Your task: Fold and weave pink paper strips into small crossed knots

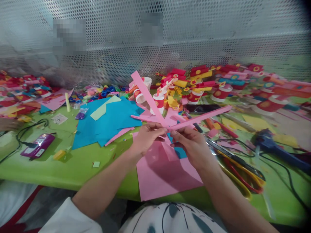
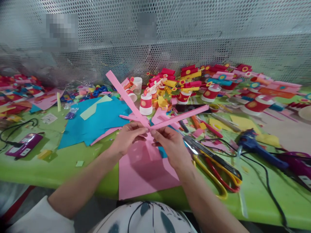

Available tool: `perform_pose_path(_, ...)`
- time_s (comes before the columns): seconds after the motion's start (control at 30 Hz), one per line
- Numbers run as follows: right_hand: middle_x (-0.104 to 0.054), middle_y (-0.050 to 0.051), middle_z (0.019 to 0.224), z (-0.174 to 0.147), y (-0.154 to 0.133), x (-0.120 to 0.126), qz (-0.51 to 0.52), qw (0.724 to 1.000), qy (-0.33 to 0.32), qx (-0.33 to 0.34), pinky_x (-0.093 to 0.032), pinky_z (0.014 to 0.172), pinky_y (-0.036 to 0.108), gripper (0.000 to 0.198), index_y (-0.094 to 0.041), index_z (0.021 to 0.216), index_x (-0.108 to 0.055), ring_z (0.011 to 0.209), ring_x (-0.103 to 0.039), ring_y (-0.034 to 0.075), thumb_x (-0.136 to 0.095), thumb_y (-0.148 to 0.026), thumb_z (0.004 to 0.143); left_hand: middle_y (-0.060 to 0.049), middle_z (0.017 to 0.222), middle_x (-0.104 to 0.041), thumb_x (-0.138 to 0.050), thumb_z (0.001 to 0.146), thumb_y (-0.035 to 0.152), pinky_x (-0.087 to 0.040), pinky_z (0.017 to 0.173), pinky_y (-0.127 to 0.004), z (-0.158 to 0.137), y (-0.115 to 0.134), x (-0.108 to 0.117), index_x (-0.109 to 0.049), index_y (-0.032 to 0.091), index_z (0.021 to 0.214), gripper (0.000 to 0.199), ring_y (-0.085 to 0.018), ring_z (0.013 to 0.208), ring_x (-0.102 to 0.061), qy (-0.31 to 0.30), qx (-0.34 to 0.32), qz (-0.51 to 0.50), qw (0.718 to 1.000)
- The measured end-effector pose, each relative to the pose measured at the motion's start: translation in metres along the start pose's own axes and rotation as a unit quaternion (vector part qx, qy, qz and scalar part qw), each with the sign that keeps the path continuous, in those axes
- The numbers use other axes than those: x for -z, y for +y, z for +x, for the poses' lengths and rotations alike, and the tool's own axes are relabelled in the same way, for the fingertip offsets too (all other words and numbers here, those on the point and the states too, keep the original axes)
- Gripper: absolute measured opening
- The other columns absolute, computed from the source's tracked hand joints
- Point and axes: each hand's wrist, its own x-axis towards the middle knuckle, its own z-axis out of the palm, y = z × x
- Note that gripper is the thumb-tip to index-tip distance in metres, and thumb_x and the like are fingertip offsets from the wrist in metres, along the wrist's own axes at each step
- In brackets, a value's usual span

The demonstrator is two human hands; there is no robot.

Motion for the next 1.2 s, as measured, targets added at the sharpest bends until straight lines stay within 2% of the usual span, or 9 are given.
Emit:
perform_pose_path(0.13,-0.065,-0.001,0.066,0.0014,0.0036,0.0014,0.006,1.0,0.003,-0.005,-0.055,0.056,0.024,0.027,-0.018,0.073,-0.075,0.059,-0.059,0.011,-0.088,-0.041,0.069,-0.001,0.064,-0.066,-0.08,0.071,0.028,-0.053,0.064,-0.024,-0.0016,0.0009,-0.0016,-0.068,0.014,0.068,0.018,-0.011,0.063,-0.063,-0.006,0.018,-0.007,1.0)
perform_pose_path(0.3,-0.064,0.0,0.06,0.0022,0.0019,-0.0009,-0.027,0.999,0.028,0.008,-0.05,0.052,0.023,0.03,-0.016,0.069,-0.074,0.053,-0.058,0.011,-0.088,-0.042,0.068,-0.001,0.063,-0.067,-0.082,0.069,0.027,-0.057,0.073,-0.028,-0.0021,0.0009,-0.0023,-0.07,0.013,0.069,0.019,-0.012,0.062,-0.065,-0.001,0.034,-0.034,0.999)
perform_pose_path(0.6,-0.063,0.0,0.059,0.0024,-0.0013,0.0006,-0.043,0.998,0.044,-0.005,-0.05,0.054,0.025,0.035,-0.016,0.062,-0.07,0.055,-0.056,0.011,-0.09,-0.045,0.064,-0.003,0.073,-0.072,-0.088,0.068,0.036,-0.058,0.087,-0.033,0.0002,-0.0009,0.003,-0.075,0.011,0.08,0.03,-0.013,0.072,-0.069,-0.037,0.055,-0.02,0.998)
perform_pose_path(0.77,-0.064,0.0,0.061,0.0022,0.0001,0.0016,-0.043,0.999,0.024,-0.004,-0.049,0.054,0.025,0.034,-0.017,0.066,-0.073,0.055,-0.057,0.011,-0.09,-0.045,0.064,-0.003,0.072,-0.071,-0.087,0.07,0.034,-0.059,0.08,-0.032,-0.0016,0.0005,0.0021,-0.072,0.012,0.081,0.029,-0.012,0.069,-0.067,-0.039,0.039,-0.001,0.998)
perform_pose_path(0.97,-0.062,-0.001,0.057,0.0002,0.0001,-0.0002,-0.05,0.999,0.001,-0.008,-0.048,0.054,0.024,0.032,-0.017,0.064,-0.072,0.054,-0.055,0.011,-0.087,-0.045,0.069,-0.003,0.069,-0.07,-0.083,0.072,0.032,-0.059,0.074,-0.031,-0.0016,0.0039,0.0021,-0.071,0.012,0.079,0.024,-0.013,0.065,-0.067,-0.033,0.056,0.004,0.998)
perform_pose_path(1.2,-0.066,0.0,0.07,-0.0022,0.0024,0.0004,0.004,1.0,-0.027,-0.007,-0.051,0.056,0.026,0.028,-0.02,0.072,-0.074,0.06,-0.058,0.012,-0.081,-0.046,0.078,-0.003,0.065,-0.069,-0.082,0.071,0.031,-0.056,0.067,-0.028,-0.0034,0.0083,0.0021,-0.069,0.014,0.073,0.021,-0.013,0.06,-0.065,-0.012,0.045,0.021,0.999)
